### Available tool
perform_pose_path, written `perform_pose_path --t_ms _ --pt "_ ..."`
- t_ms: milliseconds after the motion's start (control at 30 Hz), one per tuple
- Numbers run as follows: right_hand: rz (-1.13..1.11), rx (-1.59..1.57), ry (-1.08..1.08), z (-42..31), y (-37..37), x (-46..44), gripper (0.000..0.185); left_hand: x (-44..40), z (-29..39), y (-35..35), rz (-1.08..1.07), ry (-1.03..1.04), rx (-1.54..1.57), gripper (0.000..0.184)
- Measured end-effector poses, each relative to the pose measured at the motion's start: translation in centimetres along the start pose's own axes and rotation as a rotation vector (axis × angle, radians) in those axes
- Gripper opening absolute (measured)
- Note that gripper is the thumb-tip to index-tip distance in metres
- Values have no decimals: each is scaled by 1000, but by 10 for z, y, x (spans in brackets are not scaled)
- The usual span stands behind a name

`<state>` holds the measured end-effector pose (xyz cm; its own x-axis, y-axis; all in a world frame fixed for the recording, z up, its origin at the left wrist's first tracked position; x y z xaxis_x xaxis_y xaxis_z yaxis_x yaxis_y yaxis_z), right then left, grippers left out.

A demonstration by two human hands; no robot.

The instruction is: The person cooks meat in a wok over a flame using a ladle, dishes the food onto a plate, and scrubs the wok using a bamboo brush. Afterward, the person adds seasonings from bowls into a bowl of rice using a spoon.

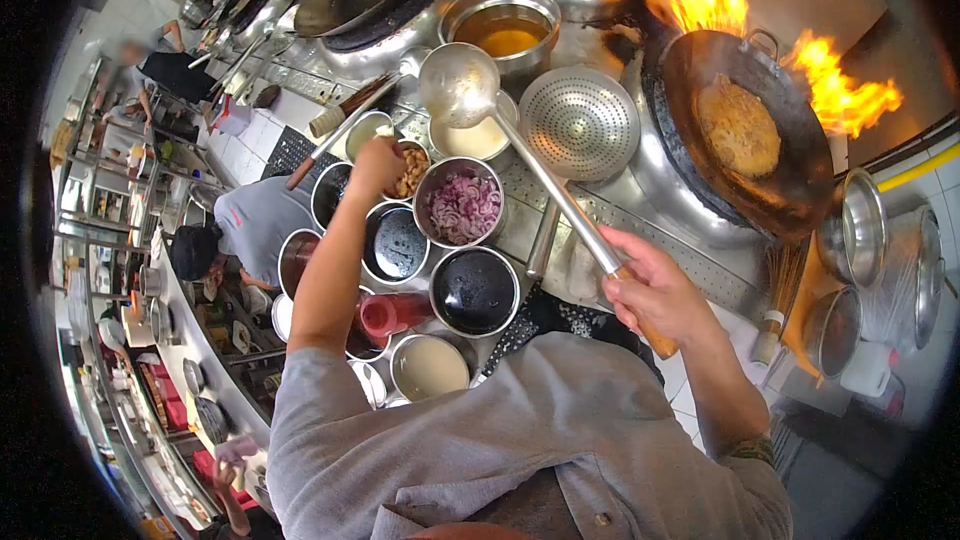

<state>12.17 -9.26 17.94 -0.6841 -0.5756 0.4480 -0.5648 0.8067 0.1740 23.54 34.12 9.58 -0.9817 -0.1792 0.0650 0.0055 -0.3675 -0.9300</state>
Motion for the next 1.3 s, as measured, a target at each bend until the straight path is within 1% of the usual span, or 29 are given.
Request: perform_pose_path --t_ms 33,67,100,167,200,267,300,333,433,500,533,633,667,767,800,900,933,1000,1033,1133,1200,1267,1300 --pt "-12 -8 9 2 2 -5 66 -6 0 -14 25 13 136 23" --pt "-59 -13 -4 3 4 -11 65 -17 -7 -20 26 -16 382 26" --pt "-64 -43 11 5 6 -15 65 -26 -12 -25 32 -49 628 28" --pt "-77 -100 38 7 12 -22 66 -31 0 -41 33 -161 1028 27" --pt "-94 -141 54 7 14 -25 65 -43 -10 -47 47 -127 1036 29" --pt "-125 -227 82 7 18 -29 64 -66 -55 -54 143 -152 746 31" --pt "-128 -221 82 7 20 -30 64 -77 -80 -53 189 -162 599 32" --pt "-131 -216 81 6 21 -31 64 -88 -103 -45 162 -170 352 32" --pt "-122 -170 71 4 26 -34 64 -91 -120 10 -68 11 38 38" --pt "-114 -143 63 0 28 -34 64 -89 -133 52 52 194 -205 47" --pt "-115 -138 61 -3 29 -33 64 -88 -142 59 -59 -90 2 53" --pt "-101 -131 78 -1 30 -32 64 -81 -135 48 -69 -77 52 48" --pt "-97 -126 82 -1 30 -33 64 -88 -146 55 -111 -124 27 45" --pt "-98 -104 68 0 31 -39 64 -90 -150 59 -62 -72 39 35" --pt "-93 -88 71 -2 32 -39 65 -90 -151 62 -50 -103 2 34" --pt "-80 -51 73 -7 37 -41 66 -87 -140 50 -8 -143 -22 35" --pt "-79 -44 72 -7 37 -41 66 -90 -136 40 42 -100 -5 35" --pt "-66 -33 76 -7 37 -42 66 -85 -144 31 22 -178 166 29" --pt "-57 -29 79 -8 37 -43 66 -76 -135 15 11 -220 249 26" --pt "-59 -23 77 -8 41 -49 66 -76 -123 -21 11 -190 550 26" --pt "-75 -44 71 -7 43 -50 65 -72 -94 -45 -47 -167 746 28" --pt "-95 -75 64 -8 42 -48 65 -64 -39 -58 -144 -151 929 31" --pt "-116 -157 64 -8 42 -44 65 -63 -18 -57 -189 -143 960 31"
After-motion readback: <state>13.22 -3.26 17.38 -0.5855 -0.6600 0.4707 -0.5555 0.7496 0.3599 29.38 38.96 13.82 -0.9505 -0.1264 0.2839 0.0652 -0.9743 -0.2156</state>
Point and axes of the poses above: each hand's wrist, its own x-axis away from the middle knuckle, its own y-axis out of the palm, z = x × y, the point moved 7 cm from there along -x, towards the middle knuckle, and after that the axes turned 10 degrees about x, right-handed, at the moved point
